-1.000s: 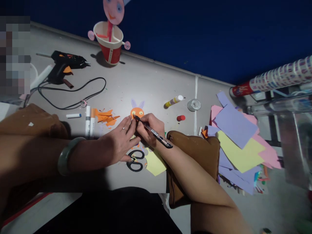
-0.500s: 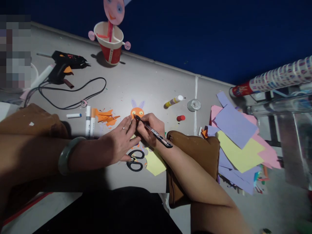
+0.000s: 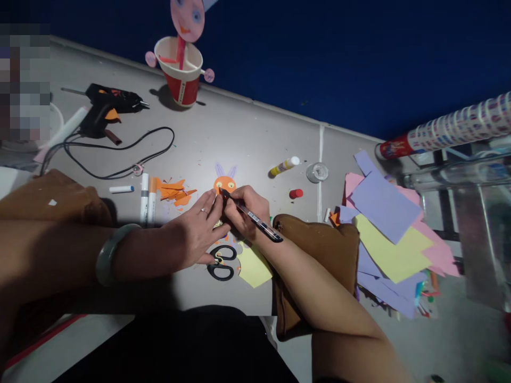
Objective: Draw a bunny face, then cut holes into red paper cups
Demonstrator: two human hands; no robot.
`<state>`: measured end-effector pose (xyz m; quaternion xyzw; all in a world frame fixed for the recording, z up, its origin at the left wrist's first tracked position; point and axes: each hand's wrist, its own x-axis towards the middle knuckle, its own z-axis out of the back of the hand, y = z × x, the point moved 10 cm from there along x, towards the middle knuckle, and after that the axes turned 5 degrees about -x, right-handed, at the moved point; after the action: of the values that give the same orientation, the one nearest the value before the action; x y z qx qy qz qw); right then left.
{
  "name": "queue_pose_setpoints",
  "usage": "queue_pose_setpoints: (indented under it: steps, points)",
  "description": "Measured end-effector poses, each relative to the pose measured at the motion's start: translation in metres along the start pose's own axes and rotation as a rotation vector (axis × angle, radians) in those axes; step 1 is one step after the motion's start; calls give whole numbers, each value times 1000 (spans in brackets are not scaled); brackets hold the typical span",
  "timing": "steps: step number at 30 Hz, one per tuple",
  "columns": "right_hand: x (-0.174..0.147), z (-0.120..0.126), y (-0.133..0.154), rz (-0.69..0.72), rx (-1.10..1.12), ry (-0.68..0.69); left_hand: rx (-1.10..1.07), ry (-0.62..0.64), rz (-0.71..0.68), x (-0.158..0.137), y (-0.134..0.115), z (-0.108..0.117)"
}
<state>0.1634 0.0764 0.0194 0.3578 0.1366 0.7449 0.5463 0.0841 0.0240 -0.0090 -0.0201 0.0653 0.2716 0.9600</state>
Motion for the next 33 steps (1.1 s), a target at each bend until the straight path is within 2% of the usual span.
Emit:
queue_pose_setpoints:
  steps: [5,14,20,26,33]
  points:
    - [1,1,1,3,1,4,-27,74,0,2,1,-2]
    - [0,0,-2,-25,-5,-3,-50,125,-2,5,0,-5]
    - [0,15,-3,-30,12,-99,-57,222,-16,5,0,-6]
    - [0,24,-20,-122,23,-167,-75,145,-16,4,2,-1]
    - [2,25,-14,-109,-8,-165,-100,164,-16,4,3,1]
